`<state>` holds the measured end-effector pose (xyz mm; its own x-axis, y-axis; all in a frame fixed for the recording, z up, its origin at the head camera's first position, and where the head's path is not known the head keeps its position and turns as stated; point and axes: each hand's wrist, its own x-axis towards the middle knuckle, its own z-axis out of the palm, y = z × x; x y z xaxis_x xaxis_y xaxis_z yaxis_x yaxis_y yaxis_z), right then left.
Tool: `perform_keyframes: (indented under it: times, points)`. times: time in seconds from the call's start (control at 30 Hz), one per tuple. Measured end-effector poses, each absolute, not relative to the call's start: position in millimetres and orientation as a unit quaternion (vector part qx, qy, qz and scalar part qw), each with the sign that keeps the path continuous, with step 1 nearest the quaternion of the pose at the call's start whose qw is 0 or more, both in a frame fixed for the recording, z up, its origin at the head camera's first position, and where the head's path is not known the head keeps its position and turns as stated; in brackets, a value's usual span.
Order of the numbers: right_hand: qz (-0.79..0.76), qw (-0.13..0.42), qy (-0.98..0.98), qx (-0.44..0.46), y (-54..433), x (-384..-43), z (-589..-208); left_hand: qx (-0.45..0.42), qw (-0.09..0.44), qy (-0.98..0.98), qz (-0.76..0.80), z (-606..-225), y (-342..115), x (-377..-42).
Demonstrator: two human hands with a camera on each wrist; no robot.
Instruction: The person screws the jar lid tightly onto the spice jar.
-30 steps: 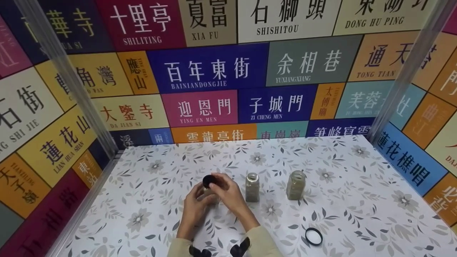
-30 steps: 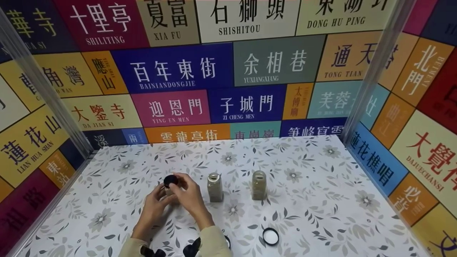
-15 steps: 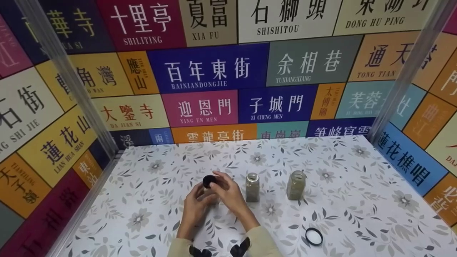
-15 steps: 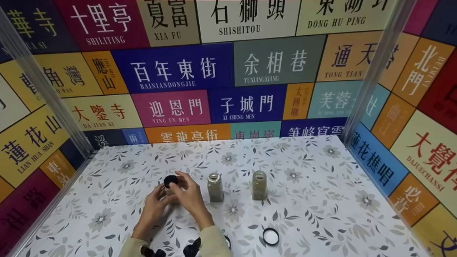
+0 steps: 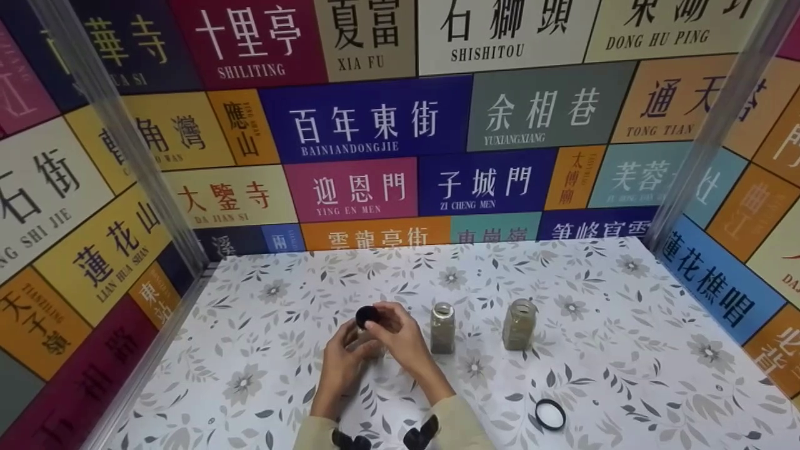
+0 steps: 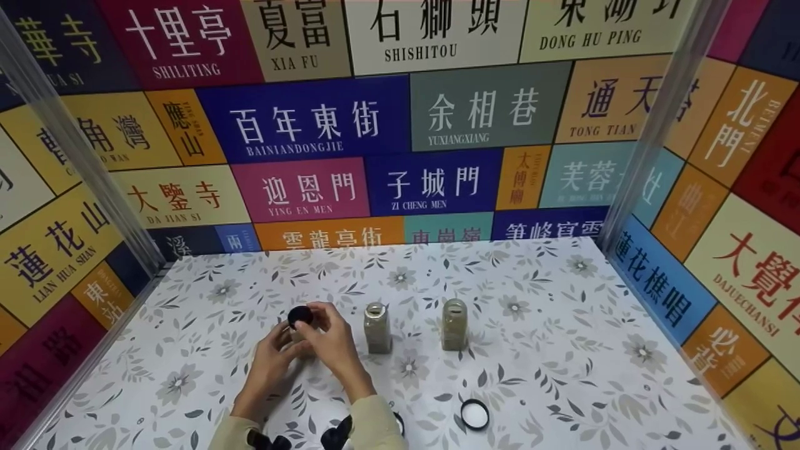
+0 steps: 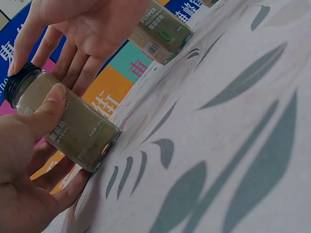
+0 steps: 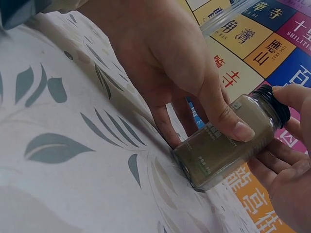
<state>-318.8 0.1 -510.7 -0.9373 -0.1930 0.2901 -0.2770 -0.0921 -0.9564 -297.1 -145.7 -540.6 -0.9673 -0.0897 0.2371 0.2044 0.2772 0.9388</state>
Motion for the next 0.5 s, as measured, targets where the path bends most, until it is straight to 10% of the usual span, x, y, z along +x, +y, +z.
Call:
perform_keyframes:
  times: [0.5]
  points:
    - [0.7, 0.038, -0.69, 0.18, 1.2, -320.1, -512.0, -0.017, 0.105, -0.783, -0.613, -534.7, -143.5, -295.0]
